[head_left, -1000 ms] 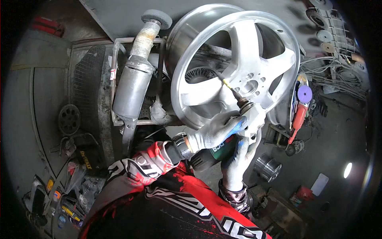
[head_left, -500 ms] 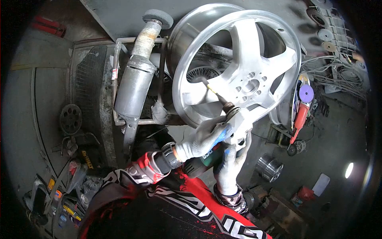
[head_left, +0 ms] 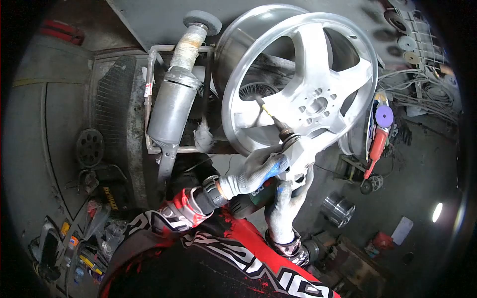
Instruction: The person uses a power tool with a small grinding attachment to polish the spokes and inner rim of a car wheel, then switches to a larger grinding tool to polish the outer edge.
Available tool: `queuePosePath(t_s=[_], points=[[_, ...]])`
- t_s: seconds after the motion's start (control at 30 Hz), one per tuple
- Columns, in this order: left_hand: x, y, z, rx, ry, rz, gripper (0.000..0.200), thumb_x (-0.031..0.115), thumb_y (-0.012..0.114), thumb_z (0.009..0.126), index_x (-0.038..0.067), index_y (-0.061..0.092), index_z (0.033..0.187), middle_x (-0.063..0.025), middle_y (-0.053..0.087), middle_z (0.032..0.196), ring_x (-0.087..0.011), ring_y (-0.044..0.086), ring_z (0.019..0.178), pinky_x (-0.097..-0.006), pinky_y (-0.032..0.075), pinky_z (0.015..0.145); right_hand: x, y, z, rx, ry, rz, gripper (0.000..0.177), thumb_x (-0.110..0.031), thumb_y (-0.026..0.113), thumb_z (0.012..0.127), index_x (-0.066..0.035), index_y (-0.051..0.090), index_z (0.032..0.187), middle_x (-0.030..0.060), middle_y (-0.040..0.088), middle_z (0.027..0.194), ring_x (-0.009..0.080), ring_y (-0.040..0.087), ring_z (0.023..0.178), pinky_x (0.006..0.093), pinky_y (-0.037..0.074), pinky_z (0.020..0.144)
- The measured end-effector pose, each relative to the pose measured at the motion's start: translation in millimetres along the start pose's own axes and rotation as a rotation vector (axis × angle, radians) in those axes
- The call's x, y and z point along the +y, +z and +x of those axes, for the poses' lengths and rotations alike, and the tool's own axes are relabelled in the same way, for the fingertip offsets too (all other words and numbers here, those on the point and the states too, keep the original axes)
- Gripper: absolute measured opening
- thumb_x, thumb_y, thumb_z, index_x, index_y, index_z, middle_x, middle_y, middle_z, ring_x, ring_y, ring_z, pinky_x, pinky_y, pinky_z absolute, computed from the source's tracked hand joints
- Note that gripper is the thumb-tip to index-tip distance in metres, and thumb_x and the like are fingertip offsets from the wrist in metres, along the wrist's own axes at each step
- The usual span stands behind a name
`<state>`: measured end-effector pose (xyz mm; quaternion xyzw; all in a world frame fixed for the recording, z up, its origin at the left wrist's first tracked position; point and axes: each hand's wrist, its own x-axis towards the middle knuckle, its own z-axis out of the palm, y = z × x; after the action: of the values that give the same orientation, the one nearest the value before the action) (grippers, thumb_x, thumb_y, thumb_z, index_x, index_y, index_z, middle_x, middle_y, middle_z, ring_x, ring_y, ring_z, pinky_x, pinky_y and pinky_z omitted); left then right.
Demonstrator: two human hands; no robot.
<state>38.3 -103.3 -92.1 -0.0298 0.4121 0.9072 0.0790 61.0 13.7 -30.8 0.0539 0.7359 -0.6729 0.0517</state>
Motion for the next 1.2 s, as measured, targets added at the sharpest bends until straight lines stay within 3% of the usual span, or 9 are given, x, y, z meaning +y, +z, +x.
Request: queuePosePath(t_s=[0.17,0.2,0.5,0.57,0.63,0.7,0.73,1.13,1.2], points=[[-3.3,-10.9,-19.8,0.013,0.013,0.019,0.060,0.045,0.048,0.105,-0.008,0.052,0.132,-0.0050,0.064,0.100,-0.0103,0.056,0.090,-0.0280,0.048,0.085,-2.8,10.5,-11.8,-0.051,0.056,0.029,0.087,-0.029,0.073,0.092,-0.004,0.019,0.156,0.0133,0.045,0.143,0.0231,0.049,0.127,0.0377,0.042,0.107],[-3.2,-11.9,-22.0,0.014,0.036,0.017,0.061,0.045,0.048,0.105,-0.008,0.051,0.133,-0.0056,0.064,0.101,-0.0106,0.056,0.091,-0.0281,0.047,0.086,-1.4,9.8,-11.5,-0.011,0.118,0.091,0.093,-0.004,0.075,0.080,-0.003,0.020,0.155,0.0134,0.045,0.142,0.0227,0.050,0.125,0.0364,0.044,0.104],[-7.0,-10.6,-10.0,-0.044,0.065,0.032,0.063,0.045,0.048,0.104,-0.009,0.048,0.137,-0.0129,0.065,0.111,-0.0163,0.060,0.104,-0.0308,0.047,0.092,-7.8,12.9,-4.5,0.050,0.109,0.096,0.090,-0.003,0.070,0.081,-0.002,0.020,0.155,0.0141,0.045,0.141,0.0227,0.050,0.124,0.0363,0.043,0.104],[-24.0,-13.8,-7.0,0.012,0.297,0.502,0.059,0.042,0.047,0.105,-0.008,0.050,0.135,-0.0157,0.066,0.112,-0.0200,0.061,0.107,-0.0329,0.048,0.092,-8.7,13.7,-3.3,0.095,0.122,0.172,0.089,-0.004,0.070,0.082,-0.002,0.020,0.155,0.0143,0.045,0.140,0.0228,0.050,0.124,0.0364,0.043,0.104],[-12.1,-10.3,-8.2,0.036,0.157,0.368,0.057,0.040,0.044,0.105,-0.008,0.051,0.133,-0.0173,0.066,0.112,-0.0222,0.063,0.107,-0.0339,0.048,0.094,-2.7,10.5,-4.6,0.029,0.048,0.100,0.086,-0.027,0.073,0.093,-0.003,0.020,0.156,0.0136,0.046,0.142,0.0233,0.050,0.125,0.0374,0.042,0.106],[-6.5,-15.0,-12.3,-0.017,0.065,0.177,0.058,0.042,0.044,0.105,-0.009,0.051,0.134,-0.0187,0.065,0.115,-0.0220,0.063,0.108,-0.0337,0.047,0.096,2.1,8.7,-7.3,0.034,0.076,0.096,0.091,-0.007,0.074,0.082,-0.001,0.020,0.155,0.0145,0.045,0.141,0.0226,0.049,0.125,0.0369,0.042,0.105],[-6.7,-22.0,-16.6,-0.088,-0.078,0.109,0.068,0.047,0.043,0.104,-0.009,0.042,0.143,-0.0164,0.059,0.133,-0.0209,0.055,0.123,-0.0342,0.041,0.106,1.4,10.3,-8.6,0.026,0.107,0.061,0.091,-0.006,0.074,0.081,-0.001,0.021,0.155,0.0146,0.045,0.140,0.0226,0.049,0.125,0.0369,0.042,0.105],[-4.8,7.6,26.3,-0.057,0.006,0.004,0.049,0.035,0.048,0.103,-0.007,0.058,0.127,-0.0091,0.067,0.104,-0.0126,0.059,0.096,-0.0306,0.048,0.089,-6.9,-8.5,18.7,0.079,0.041,0.014,0.088,-0.017,0.076,0.087,0.000,0.022,0.155,0.0149,0.044,0.143,0.0231,0.047,0.128,0.0374,0.038,0.108],[-10.0,6.9,40.0,-0.144,-0.036,-0.004,0.054,0.039,0.046,0.104,-0.007,0.052,0.134,-0.0110,0.064,0.116,-0.0149,0.057,0.106,-0.0310,0.045,0.096,-6.8,-12.9,27.3,0.122,0.005,-0.023,0.085,-0.015,0.073,0.088,0.000,0.023,0.155,0.0151,0.045,0.142,0.0229,0.047,0.127,0.0369,0.038,0.108]])
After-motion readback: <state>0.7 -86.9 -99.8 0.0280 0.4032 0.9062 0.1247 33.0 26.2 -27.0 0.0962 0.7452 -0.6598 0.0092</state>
